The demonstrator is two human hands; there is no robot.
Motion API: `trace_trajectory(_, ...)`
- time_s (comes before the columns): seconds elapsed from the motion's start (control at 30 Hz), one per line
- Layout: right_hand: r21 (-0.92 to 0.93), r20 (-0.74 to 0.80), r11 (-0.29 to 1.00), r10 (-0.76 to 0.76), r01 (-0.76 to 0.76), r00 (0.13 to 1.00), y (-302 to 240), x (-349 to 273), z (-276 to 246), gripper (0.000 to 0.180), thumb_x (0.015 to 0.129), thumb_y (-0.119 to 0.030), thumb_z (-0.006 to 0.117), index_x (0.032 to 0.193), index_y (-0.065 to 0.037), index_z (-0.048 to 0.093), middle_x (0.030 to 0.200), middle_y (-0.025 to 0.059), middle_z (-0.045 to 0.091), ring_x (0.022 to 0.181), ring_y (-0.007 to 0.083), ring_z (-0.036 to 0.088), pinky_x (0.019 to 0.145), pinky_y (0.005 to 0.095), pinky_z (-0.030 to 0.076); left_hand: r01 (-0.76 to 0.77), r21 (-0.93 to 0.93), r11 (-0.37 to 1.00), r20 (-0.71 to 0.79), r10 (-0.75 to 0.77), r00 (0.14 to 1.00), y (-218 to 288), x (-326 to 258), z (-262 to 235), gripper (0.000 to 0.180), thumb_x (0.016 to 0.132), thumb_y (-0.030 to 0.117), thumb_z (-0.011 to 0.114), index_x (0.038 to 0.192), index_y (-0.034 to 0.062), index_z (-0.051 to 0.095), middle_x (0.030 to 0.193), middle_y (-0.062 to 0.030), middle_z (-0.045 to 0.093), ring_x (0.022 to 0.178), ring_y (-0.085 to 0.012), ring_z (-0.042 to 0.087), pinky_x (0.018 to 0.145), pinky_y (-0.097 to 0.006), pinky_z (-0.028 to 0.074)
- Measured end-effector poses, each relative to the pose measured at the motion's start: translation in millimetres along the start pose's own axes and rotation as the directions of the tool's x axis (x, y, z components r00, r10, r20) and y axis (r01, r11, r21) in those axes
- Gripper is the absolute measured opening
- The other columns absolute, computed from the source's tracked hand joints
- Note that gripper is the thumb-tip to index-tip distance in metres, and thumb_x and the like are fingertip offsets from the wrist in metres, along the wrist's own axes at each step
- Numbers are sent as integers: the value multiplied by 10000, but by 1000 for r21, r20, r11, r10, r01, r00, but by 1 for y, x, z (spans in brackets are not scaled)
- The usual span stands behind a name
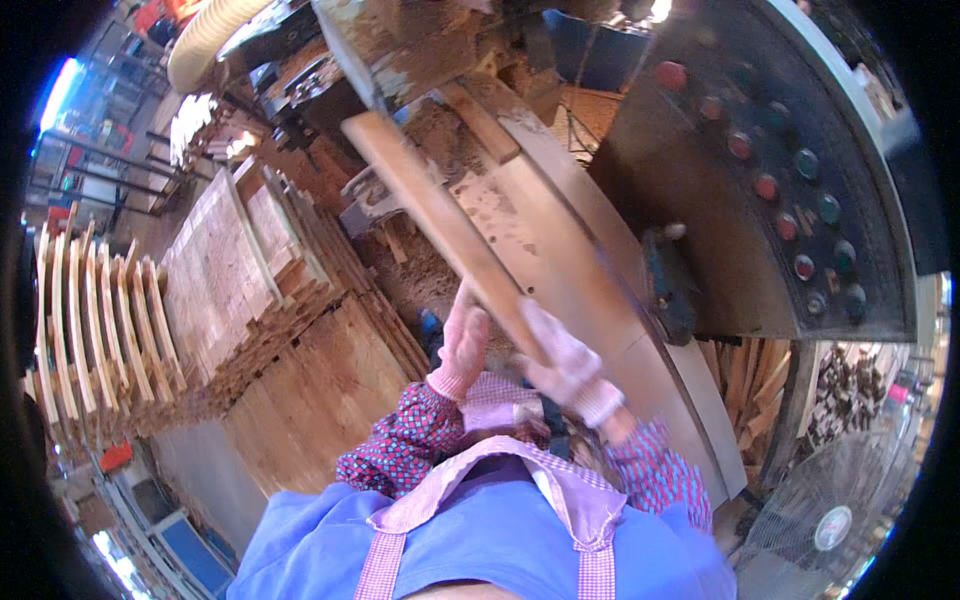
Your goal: The person picks up wood planks from a stack and feeds them individually into a woodworking machine.
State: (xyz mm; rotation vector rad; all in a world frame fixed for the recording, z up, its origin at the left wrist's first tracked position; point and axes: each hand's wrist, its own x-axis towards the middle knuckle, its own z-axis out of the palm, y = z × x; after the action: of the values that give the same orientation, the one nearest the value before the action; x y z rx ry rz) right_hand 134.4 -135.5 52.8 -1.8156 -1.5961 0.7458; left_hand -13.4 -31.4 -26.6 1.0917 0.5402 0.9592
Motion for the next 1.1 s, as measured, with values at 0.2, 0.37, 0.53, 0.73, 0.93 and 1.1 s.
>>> trace_trajectory(0.2,-451,-208,862,151,-232,966,71,-124,-4,615,879,-149,617,1438,26,429,1421,289,467,1315,449,460,1125,473,356,202,979,22,-191,437,879,26,50,-232,785,791,274,749,1434,-23,409,1490,-258,386,1415,-410,321,1180,-464,251)
trace_trajectory(0.37,-654,-143,749,15,-106,990,87,-2,-6,529,935,-186,539,1421,4,454,1463,238,437,1354,463,384,1154,527,288,803,433,-411,-802,231,551,98,122,-379,998,851,502,628,1542,-17,129,1615,-233,126,1493,-400,122,1216,-480,106)
trace_trajectory(0.53,-752,-91,659,-133,19,987,95,193,-4,517,959,-168,474,1462,-65,418,1484,182,433,1351,405,407,1152,479,304,765,329,-554,-829,218,514,104,152,-470,981,797,459,673,1529,10,200,1582,-234,221,1473,-382,206,1194,-472,183)
trace_trajectory(0.73,-667,-193,729,-369,154,909,75,278,4,462,921,-113,571,1380,-108,523,1406,162,522,1303,383,472,1083,432,409,786,562,-259,-770,183,611,111,153,-455,884,690,284,743,1427,-4,346,1424,-248,421,1361,-410,378,1135,-466,319)
trace_trajectory(0.93,366,-11,900,-252,239,968,-28,196,94,521,928,-307,652,1337,-1,553,1344,244,561,1262,360,537,1064,391,433,150,14,989,-640,-107,761,119,70,-246,532,739,276,668,1184,33,509,902,-56,559,685,-159,568,602,-294,530)
trace_trajectory(1.1,333,281,940,-171,71,944,-80,81,93,872,848,-312,730,1512,21,273,1552,255,297,1435,335,328,1173,378,292,-13,-154,988,-532,-72,844,56,2,-98,540,896,212,688,1353,43,453,1092,-120,627,968,-229,642,836,-344,552)
